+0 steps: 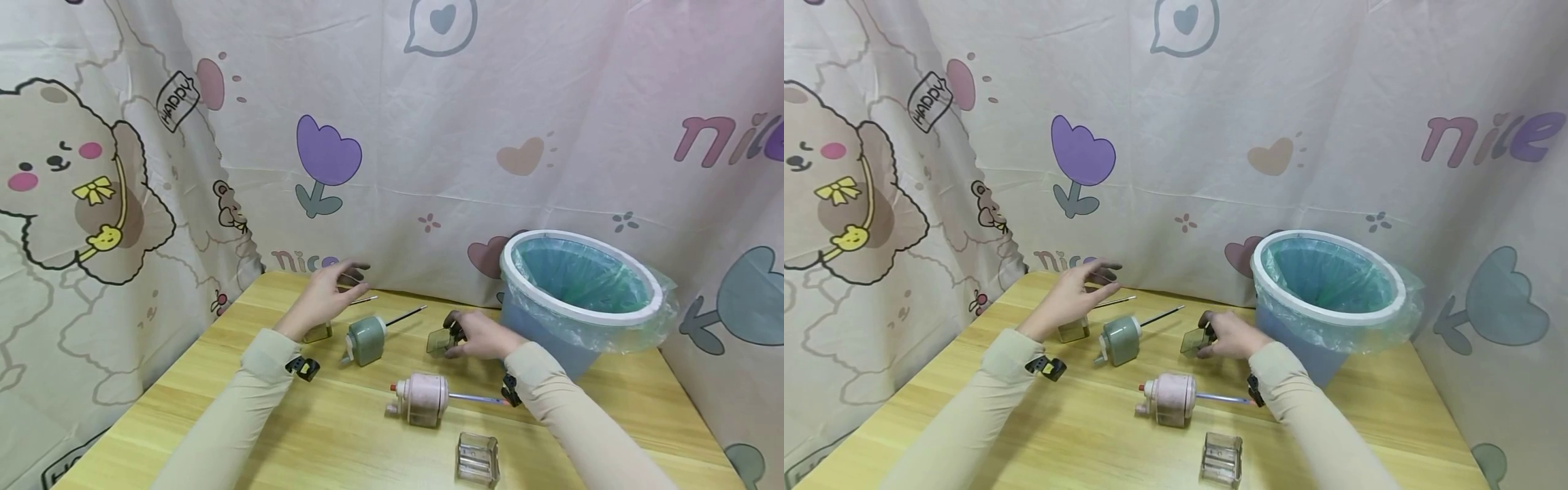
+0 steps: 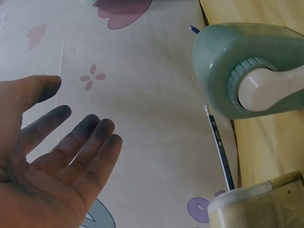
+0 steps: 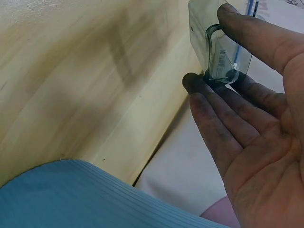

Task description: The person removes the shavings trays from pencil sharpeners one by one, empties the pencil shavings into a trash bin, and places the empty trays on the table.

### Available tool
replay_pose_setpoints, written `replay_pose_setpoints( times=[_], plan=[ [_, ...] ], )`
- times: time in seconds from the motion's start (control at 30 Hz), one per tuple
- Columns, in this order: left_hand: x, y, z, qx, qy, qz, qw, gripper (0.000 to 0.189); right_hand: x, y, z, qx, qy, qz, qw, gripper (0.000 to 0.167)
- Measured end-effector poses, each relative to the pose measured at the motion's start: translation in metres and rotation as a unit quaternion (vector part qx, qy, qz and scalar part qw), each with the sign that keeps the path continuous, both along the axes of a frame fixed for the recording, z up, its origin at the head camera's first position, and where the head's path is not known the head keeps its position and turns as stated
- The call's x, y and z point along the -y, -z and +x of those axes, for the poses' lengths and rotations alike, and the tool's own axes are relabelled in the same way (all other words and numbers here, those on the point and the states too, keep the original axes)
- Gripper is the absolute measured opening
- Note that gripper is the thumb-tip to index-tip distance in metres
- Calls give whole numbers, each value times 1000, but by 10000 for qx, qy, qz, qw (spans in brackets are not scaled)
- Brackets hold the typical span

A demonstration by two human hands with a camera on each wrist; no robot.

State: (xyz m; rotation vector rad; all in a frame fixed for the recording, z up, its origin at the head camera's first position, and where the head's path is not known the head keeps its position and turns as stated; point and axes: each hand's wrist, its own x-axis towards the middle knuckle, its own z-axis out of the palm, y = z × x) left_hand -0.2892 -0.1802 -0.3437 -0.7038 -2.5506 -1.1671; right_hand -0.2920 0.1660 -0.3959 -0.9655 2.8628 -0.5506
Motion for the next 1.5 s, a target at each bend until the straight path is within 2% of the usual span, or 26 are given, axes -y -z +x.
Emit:
replay_pose_setpoints(
  times=[0.23,0.5,0.83,1.03,1.5],
  plan=[
    [7,1,2,153,-198,-125,9996,44,5,5,0,238,-29,193,9995,58],
    [14,2,4,138,-335,-205,9991,44,8,6,2,466,33,313,9984,58],
    [22,3,2,40,-327,-181,9993,45,13,6,2,532,-99,445,9975,56],
    [26,4,3,55,-337,-277,9990,45,17,6,3,641,-1,567,9963,57],
    [36,11,5,358,-446,-426,9975,48,24,15,0,791,37,701,9944,54]
  ],
)
